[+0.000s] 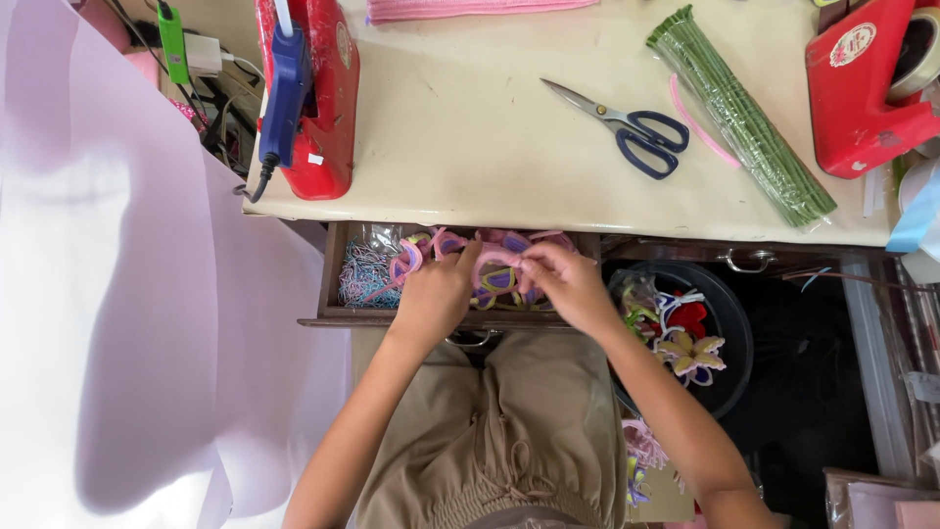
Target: The person twists pink and purple pipe cleaners together to form a looped shape. They then use a hot glue gun to apply adhesive to the center of the loop and press the ends together to secure the craft.
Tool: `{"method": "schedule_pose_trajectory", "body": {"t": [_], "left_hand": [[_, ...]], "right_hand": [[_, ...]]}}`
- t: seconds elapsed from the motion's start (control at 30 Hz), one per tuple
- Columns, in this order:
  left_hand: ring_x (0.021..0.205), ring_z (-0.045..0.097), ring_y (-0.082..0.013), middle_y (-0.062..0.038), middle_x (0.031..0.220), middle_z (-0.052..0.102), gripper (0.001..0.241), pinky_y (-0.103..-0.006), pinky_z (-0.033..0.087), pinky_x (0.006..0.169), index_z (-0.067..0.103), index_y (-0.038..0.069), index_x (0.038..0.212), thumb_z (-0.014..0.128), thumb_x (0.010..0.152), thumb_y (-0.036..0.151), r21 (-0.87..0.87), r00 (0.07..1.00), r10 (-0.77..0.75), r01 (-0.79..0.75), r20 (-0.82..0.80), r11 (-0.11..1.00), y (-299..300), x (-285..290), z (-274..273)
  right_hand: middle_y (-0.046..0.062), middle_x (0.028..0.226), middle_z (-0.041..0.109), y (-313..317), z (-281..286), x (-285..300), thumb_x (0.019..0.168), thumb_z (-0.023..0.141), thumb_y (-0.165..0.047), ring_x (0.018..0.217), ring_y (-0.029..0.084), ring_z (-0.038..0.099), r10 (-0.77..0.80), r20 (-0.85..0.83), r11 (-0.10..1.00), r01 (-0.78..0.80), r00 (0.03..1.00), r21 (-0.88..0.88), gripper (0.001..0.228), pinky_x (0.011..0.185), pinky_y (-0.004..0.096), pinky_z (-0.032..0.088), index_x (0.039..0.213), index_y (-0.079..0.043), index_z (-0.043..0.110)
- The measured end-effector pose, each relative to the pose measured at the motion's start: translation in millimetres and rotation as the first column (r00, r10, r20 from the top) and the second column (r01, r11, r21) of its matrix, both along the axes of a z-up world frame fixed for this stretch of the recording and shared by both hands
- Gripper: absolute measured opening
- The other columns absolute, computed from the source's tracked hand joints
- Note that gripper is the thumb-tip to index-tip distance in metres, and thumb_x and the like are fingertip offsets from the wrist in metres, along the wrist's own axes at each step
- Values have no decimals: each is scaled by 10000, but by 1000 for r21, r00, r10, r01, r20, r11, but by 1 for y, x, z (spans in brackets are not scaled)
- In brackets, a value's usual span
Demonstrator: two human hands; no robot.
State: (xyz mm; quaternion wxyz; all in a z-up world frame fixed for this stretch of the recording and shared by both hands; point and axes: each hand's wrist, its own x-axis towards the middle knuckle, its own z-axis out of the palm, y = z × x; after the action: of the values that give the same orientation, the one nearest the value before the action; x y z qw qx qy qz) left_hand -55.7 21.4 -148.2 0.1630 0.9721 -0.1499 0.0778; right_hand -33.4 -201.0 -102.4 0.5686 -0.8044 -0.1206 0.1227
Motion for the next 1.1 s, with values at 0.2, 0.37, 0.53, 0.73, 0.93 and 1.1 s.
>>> {"method": "schedule_pose_trajectory", "body": {"t": [0.2, 0.37, 0.53, 0.73, 0.93, 1.1], "left_hand": [[760, 745, -416, -131, 1032, 707, 524, -547, 607, 608, 561, 56, 1349, 703, 888, 263, 78, 962, 155, -141, -223, 987, 16, -10, -27], [625, 703, -211, 55, 809, 638, 173, -344, 569, 514, 685, 213, 1085, 632, 948, 303, 45, 949, 201, -218, 243, 975, 25, 13, -6], [743, 705, -217, 0, 787, 654, 159, -310, 574, 625, 722, 153, 1007, 708, 925, 288, -100, 872, 188, -160, 453, 982, -5, 83, 34], [1479, 304, -389, -223, 1507, 335, 469, -442, 369, 1220, 402, 15, 1479, 566, 1050, 107, -50, 983, 183, -181, 30, 982, -43, 208, 30], [1516, 246, -371, -167, 1572, 391, 539, -463, 205, 1267, 521, 7, 1449, 616, 919, -37, -35, 898, 267, -273, 350, 961, -25, 327, 14], [1524, -186, -263, -110, 1697, -115, 946, -479, -136, 1268, 28, 169, 1672, 428, 921, -244, 128, 917, 385, -396, 103, 909, -1, 365, 47]], "right_hand": [[101, 1038, 769, -18, -72, -2, 994, 660, -175, 983, 305, 739, 114, 448, 866, 132, 887, -483, 283, 838, 421, 589, 1276, -156, 683], [97, 999, 767, -34, -20, 36, 1010, 674, -146, 900, 272, 733, -70, 616, 889, 329, 785, -319, 253, 805, 380, 586, 1262, -145, 697], [114, 985, 754, -25, -7, 110, 1037, 647, -183, 859, 299, 719, -131, 671, 863, 417, 730, -285, 198, 777, 424, 589, 1221, -118, 677], [108, 821, 706, 32, -26, 193, 935, 668, -185, 830, 346, 720, -52, 678, 812, 426, 734, -399, 94, 744, 485, 571, 1024, -160, 650], [72, 750, 697, 50, -26, 258, 937, 651, -202, 718, 337, 727, 33, 677, 794, 392, 735, -465, 103, 627, 468, 571, 978, -175, 561], [46, 812, 707, 54, -19, 276, 925, 604, -131, 652, 330, 646, 20, 627, 836, 330, 779, -438, 74, 533, 462, 441, 953, -136, 536]]}}
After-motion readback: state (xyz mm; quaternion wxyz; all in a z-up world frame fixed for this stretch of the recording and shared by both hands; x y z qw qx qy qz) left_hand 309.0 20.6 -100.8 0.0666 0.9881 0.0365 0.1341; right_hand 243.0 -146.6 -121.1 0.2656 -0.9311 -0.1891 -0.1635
